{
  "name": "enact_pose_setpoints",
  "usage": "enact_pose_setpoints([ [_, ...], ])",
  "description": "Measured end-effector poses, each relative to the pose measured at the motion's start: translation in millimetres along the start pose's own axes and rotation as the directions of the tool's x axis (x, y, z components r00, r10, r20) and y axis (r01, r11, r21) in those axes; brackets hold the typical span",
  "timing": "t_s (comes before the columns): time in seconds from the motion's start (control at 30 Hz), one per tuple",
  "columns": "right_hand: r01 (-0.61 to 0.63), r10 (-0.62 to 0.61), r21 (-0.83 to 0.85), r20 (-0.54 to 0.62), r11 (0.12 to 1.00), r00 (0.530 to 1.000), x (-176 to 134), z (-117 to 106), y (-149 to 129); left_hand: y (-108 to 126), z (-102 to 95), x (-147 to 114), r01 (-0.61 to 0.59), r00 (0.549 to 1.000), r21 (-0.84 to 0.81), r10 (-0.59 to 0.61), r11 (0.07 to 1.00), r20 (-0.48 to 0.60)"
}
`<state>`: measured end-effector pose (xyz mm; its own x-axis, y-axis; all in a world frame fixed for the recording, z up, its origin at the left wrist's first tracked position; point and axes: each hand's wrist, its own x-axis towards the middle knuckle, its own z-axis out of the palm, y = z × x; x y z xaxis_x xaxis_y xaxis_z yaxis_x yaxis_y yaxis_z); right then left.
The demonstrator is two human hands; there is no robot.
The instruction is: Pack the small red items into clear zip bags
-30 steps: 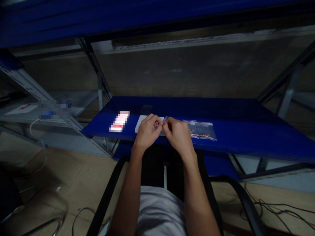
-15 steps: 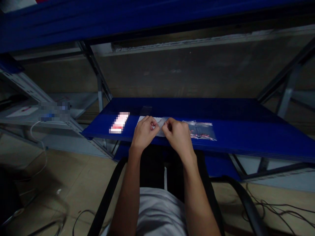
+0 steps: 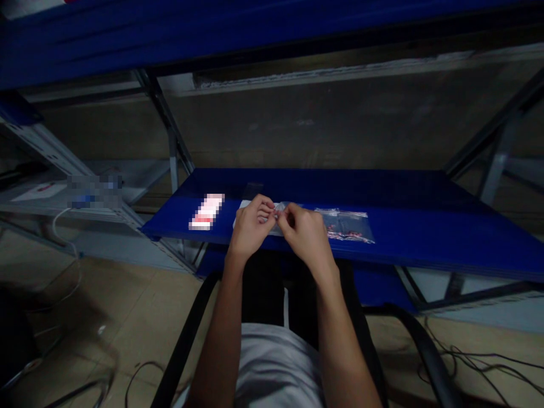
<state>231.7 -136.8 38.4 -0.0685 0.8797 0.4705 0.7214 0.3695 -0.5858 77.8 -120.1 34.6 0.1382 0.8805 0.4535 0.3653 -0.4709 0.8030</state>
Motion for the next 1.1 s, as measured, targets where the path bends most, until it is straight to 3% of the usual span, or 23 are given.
enact_pose_setpoints([
  [0.17,-0.009,0.008,-0.008,-0.051,1.000,0.999,0,1,-1,3,-1.9,0,-0.074,0.996,0.096,0.078,0.993,-0.042],
  [0.43,-0.009,0.009,0.007,-0.082,1.000,0.997,0,-1,-1,8,2.7,0,-0.211,0.977,0.120,0.213,0.970,-0.003],
  [0.7,-0.133,0.112,-0.082,-0.229,0.988,0.967,-2,2,-4,7,1.7,-2,-0.195,0.980,0.294,0.198,0.936,0.021],
  [0.93,-0.079,0.084,0.032,-0.179,0.996,0.980,-2,-1,-13,5,3.7,0,-0.217,0.976,0.301,0.197,0.928,0.097],
  [1.0,-0.047,0.059,0.087,-0.145,0.995,0.988,-2,-1,-15,1,4.0,0,-0.204,0.979,0.238,0.194,0.950,0.064],
  [1.1,-0.034,0.065,0.265,-0.109,0.964,0.992,-1,0,-14,-2,2.4,0,-0.176,0.977,0.139,0.190,0.974,-0.092],
])
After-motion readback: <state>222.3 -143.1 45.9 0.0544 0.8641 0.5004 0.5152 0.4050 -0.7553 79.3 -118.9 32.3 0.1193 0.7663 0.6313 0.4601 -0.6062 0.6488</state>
